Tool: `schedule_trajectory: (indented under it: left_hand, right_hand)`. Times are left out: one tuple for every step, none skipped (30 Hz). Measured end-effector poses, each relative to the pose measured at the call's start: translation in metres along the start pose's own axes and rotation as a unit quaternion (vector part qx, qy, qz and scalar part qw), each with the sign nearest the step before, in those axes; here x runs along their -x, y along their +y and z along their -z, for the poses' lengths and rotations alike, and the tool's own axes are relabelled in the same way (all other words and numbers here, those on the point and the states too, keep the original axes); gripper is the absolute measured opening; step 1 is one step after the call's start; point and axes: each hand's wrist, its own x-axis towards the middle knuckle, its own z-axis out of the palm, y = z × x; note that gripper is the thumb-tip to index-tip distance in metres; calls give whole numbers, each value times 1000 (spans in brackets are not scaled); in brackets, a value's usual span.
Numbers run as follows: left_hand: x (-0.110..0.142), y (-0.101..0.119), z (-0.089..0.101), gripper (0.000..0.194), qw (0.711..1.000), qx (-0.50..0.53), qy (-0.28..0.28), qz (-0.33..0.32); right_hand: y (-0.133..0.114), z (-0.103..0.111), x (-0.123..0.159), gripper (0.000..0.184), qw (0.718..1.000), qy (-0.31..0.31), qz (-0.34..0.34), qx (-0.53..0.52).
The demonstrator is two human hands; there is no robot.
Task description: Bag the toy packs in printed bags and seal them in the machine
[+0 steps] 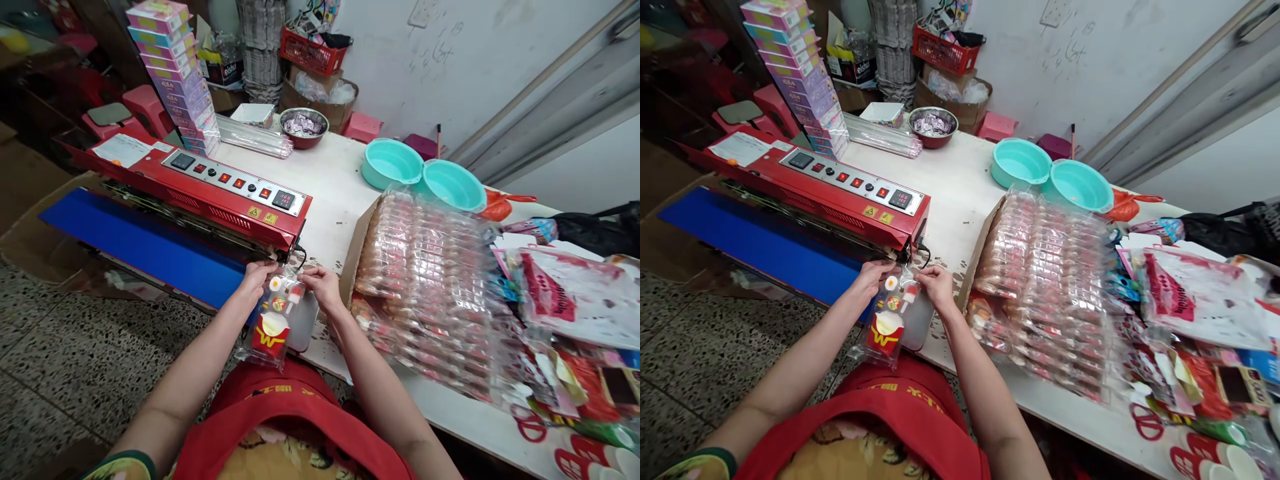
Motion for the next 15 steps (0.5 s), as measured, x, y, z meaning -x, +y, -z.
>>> schedule_trajectory:
  left_hand:
    - [-2, 1, 3, 28, 1000, 5, -1, 1]
    - [-4, 1, 6, 31, 1000, 8, -3, 3]
    - [-5, 2, 10, 34, 1000, 9, -3, 3]
    - [-5, 2, 13, 37, 1000, 10, -2, 2]
    - [-6, 3, 17, 40, 1000, 10, 3, -2]
    - [-7, 3, 20, 42, 1000, 11, 11, -9]
    - [-8, 4, 24, 43, 1000, 12, 20, -20]
    - [-9, 5, 26, 43, 999, 11, 30, -32]
    - [-11, 6, 29, 42, 998, 8, 40, -44]
    - [-13, 8, 32, 40, 997, 2, 50, -58]
    - [-15, 11, 35, 37, 995, -7, 64, -72]
    - [-17, 15, 40, 34, 993, -19, 82, -87]
    - [-20, 19, 45, 31, 989, -35, 103, -104]
    - [-22, 25, 52, 29, 982, -52, 130, -124]
    - [-23, 32, 60, 27, 974, -72, 159, -145]
  right_hand:
    - [0, -2, -4, 41, 1000, 14, -1, -7]
    - [0, -3, -8, 41, 1000, 24, -6, -18]
    - [-1, -5, -13, 41, 999, 28, -13, -30]
    - [-1, -8, -18, 42, 998, 28, -21, -43]
    - [-1, -12, -22, 43, 998, 25, -28, -55]
    - [-1, -18, -27, 44, 997, 22, -32, -64]
    - [-1, -25, -31, 46, 997, 21, -34, -70]
    - [-1, -33, -34, 47, 997, 23, -31, -74]
    - [-1, -40, -35, 49, 996, 28, -27, -76]
    - [-1, -46, -35, 49, 996, 38, -23, -80]
    - [-3, -49, -33, 49, 996, 49, -13, -80]
    - [-5, -47, -28, 47, 996, 58, 8, -66]
    - [-9, -40, -21, 45, 996, 64, 42, -35]
    - [-14, -28, -12, 43, 994, 68, 87, 16]
    - [-21, -10, -1, 42, 984, 70, 142, 85]
